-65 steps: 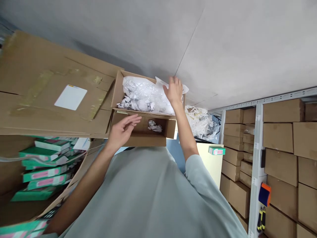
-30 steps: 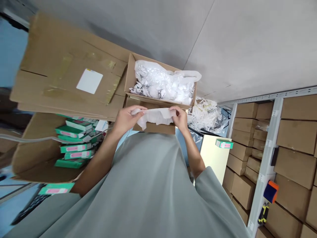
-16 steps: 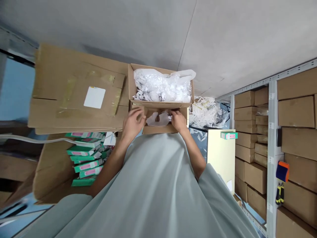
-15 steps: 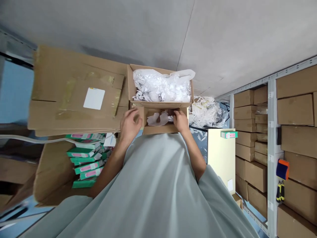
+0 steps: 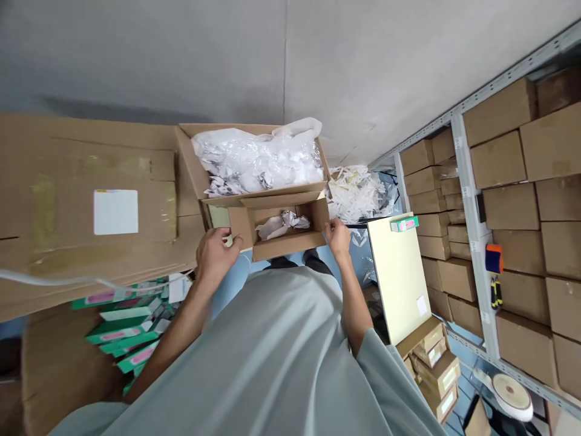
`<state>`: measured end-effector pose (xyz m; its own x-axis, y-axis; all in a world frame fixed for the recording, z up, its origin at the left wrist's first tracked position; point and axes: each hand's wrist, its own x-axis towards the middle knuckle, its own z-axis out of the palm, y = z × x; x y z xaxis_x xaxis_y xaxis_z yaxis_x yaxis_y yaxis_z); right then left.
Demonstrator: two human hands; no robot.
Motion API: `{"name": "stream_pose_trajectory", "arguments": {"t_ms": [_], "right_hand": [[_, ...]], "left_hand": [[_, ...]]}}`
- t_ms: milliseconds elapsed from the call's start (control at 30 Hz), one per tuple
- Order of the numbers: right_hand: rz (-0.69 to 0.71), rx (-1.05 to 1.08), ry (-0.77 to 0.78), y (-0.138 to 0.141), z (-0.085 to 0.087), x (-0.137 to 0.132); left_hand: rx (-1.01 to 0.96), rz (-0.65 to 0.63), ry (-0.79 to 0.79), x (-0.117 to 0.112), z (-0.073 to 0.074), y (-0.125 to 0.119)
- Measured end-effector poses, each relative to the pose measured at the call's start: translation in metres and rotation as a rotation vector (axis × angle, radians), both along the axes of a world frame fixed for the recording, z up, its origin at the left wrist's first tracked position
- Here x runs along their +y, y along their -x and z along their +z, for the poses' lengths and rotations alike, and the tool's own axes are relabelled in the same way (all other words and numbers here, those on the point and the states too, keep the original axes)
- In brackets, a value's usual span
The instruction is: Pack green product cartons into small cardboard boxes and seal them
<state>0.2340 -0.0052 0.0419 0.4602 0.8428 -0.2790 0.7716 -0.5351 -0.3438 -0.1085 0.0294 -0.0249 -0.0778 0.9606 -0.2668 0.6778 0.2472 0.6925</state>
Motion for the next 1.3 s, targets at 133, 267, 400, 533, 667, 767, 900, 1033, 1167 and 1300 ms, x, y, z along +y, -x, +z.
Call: {"name": "stream_pose_trajectory", "arguments": {"t_ms": [133,267,400,533,667,767,900,1033,1167,1300], "right_hand": [[-0.108,0.057,-0.095,-0.032,0.016,-0.042],[-0.298,0.152,-0.213,-0.081,0.029,-0.098],[-0.514,0.218,-0.322,-0.134,0.032,-0.170],[-0.756,0.288,-0.423,-0.181,0.025,-0.251],[-0.950,0.368,-0.521,-0.221,0.011,-0.322],[-1.064,0.375,-0.567,-0.249,0.001,-0.364],[-1.179,0.347,-0.594,-0.276,-0.009,-0.405],[-1.293,0.347,-0.619,-0.291,-0.021,-0.424],[-1.411,0.346,-0.661,-0.301,-0.034,-0.424],[-1.538,0.344,-0.667,-0.308,-0.041,-0.415]], "left_hand": [[-0.054,-0.104,-0.034,0.010,0.012,-0.022],[-0.112,-0.231,-0.036,0.015,0.031,-0.077],[-0.162,-0.378,0.002,0.007,0.047,-0.165],[-0.204,-0.529,0.063,-0.015,0.048,-0.270],[-0.229,-0.683,0.120,-0.043,0.038,-0.374],[-0.168,-0.788,0.136,-0.066,0.033,-0.443],[-0.130,-0.933,0.128,-0.091,0.030,-0.512],[-0.134,-1.054,0.133,-0.099,0.022,-0.562],[-0.173,-1.147,0.173,-0.096,0.007,-0.603],[-0.121,-1.217,0.213,-0.088,-0.002,-0.633]]}}
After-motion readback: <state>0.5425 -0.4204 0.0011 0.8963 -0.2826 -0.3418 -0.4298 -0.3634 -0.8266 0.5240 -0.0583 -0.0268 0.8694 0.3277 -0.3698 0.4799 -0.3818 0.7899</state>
